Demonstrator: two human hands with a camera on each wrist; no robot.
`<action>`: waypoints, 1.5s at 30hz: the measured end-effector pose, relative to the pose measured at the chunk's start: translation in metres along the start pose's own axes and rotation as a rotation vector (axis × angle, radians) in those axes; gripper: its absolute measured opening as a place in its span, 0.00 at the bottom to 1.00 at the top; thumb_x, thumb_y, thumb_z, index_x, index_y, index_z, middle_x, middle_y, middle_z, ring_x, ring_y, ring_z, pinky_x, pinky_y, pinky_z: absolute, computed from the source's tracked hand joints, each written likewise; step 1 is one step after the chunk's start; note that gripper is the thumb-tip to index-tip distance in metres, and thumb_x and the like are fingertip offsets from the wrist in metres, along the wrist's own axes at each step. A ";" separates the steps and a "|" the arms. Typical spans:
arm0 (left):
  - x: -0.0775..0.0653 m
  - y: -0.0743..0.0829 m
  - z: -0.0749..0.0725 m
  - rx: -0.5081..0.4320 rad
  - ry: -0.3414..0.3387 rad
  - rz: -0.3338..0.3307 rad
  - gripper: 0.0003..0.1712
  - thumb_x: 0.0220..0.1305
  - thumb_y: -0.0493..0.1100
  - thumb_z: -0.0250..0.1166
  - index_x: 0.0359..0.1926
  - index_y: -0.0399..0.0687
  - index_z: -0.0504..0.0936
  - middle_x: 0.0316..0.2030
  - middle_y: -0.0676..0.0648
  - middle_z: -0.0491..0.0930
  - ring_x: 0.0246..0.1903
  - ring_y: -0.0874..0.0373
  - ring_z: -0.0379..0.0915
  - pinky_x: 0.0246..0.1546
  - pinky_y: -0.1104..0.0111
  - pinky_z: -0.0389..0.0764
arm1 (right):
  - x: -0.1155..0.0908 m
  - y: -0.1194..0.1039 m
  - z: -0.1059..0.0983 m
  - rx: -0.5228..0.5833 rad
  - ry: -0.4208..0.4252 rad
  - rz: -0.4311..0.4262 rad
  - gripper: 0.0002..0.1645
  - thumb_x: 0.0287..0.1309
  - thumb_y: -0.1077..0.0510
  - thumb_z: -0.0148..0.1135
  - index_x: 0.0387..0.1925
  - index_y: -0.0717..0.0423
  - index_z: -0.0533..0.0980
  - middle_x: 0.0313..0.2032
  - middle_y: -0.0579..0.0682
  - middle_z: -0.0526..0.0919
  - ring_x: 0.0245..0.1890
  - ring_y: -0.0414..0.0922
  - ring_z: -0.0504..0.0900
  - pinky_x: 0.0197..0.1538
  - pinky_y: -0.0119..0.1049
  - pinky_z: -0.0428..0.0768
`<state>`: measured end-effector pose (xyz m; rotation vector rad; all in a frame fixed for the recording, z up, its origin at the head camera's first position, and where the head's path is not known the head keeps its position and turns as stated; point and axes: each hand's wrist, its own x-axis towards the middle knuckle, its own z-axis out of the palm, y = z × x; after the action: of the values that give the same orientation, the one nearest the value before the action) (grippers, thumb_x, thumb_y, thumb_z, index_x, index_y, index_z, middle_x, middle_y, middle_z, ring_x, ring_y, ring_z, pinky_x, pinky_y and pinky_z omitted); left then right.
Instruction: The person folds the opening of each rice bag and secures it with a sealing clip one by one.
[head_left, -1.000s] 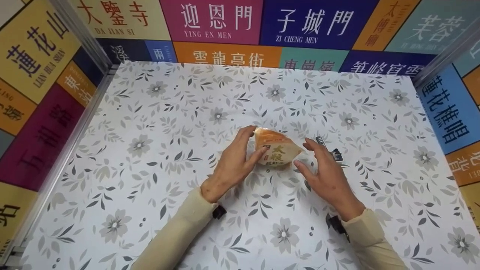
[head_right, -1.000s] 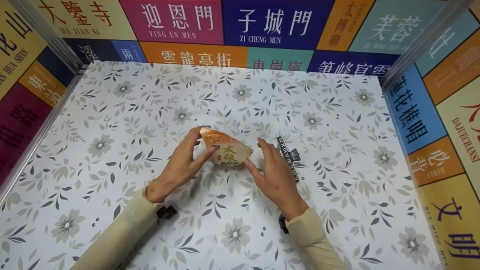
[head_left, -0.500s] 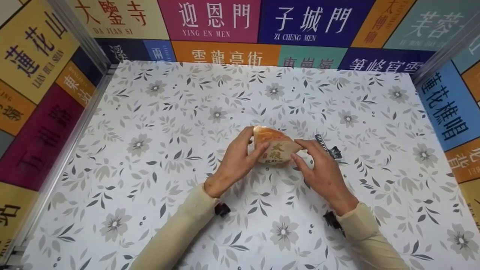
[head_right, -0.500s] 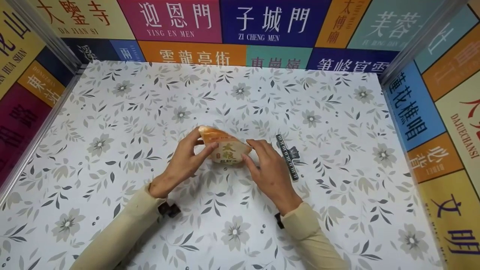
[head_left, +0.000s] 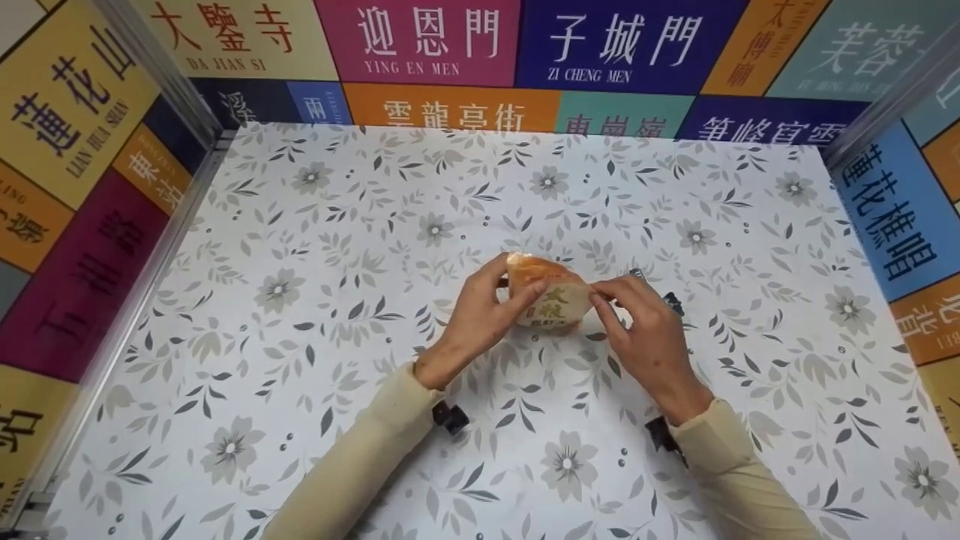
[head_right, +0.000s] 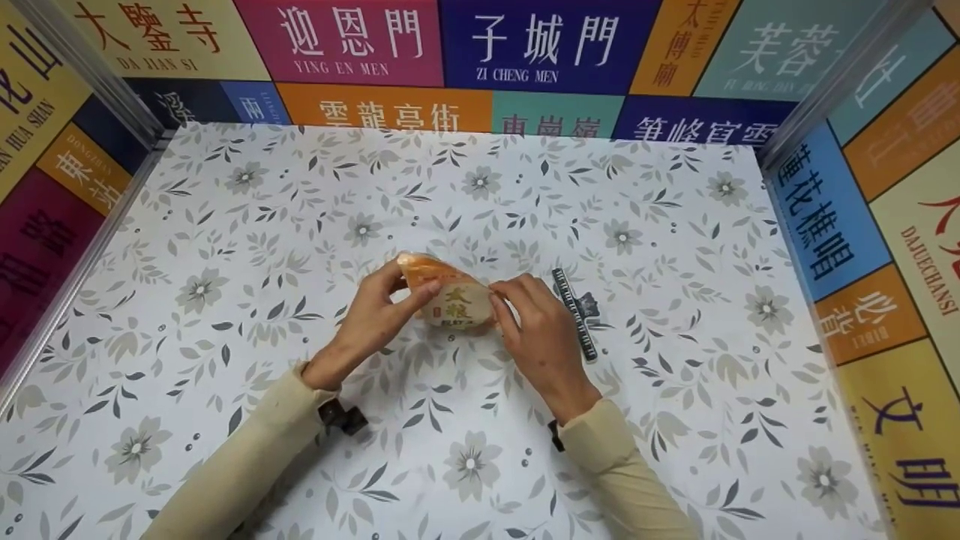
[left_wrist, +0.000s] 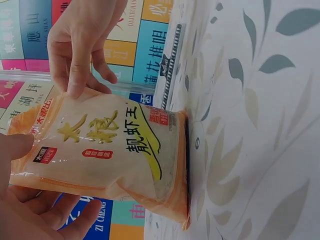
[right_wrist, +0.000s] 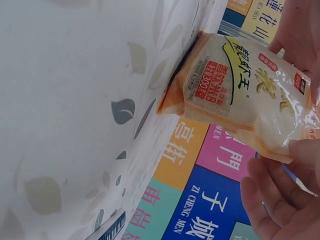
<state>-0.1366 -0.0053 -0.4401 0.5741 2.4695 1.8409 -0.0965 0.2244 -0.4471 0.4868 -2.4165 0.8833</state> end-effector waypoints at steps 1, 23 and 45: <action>0.001 0.000 0.001 -0.012 -0.002 -0.012 0.19 0.71 0.50 0.68 0.56 0.46 0.82 0.50 0.47 0.87 0.49 0.56 0.83 0.52 0.63 0.84 | 0.000 0.000 0.000 -0.002 0.002 -0.002 0.06 0.68 0.60 0.68 0.44 0.54 0.86 0.38 0.48 0.87 0.40 0.43 0.85 0.47 0.29 0.80; 0.017 0.002 0.009 -0.261 -0.085 -0.090 0.18 0.66 0.49 0.73 0.53 0.46 0.88 0.46 0.47 0.91 0.43 0.59 0.87 0.49 0.66 0.87 | 0.002 0.005 -0.001 -0.057 -0.003 -0.033 0.04 0.67 0.62 0.69 0.41 0.59 0.86 0.35 0.51 0.86 0.38 0.44 0.85 0.46 0.28 0.81; 0.029 0.002 0.011 -0.290 -0.146 0.014 0.13 0.65 0.38 0.73 0.49 0.41 0.90 0.49 0.45 0.91 0.48 0.62 0.88 0.56 0.67 0.85 | 0.006 0.001 -0.001 -0.115 0.002 -0.165 0.02 0.65 0.66 0.69 0.39 0.60 0.85 0.30 0.53 0.84 0.29 0.47 0.82 0.31 0.39 0.81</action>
<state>-0.1604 0.0136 -0.4352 0.6814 2.0633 2.0296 -0.1014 0.2249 -0.4441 0.6300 -2.3698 0.6698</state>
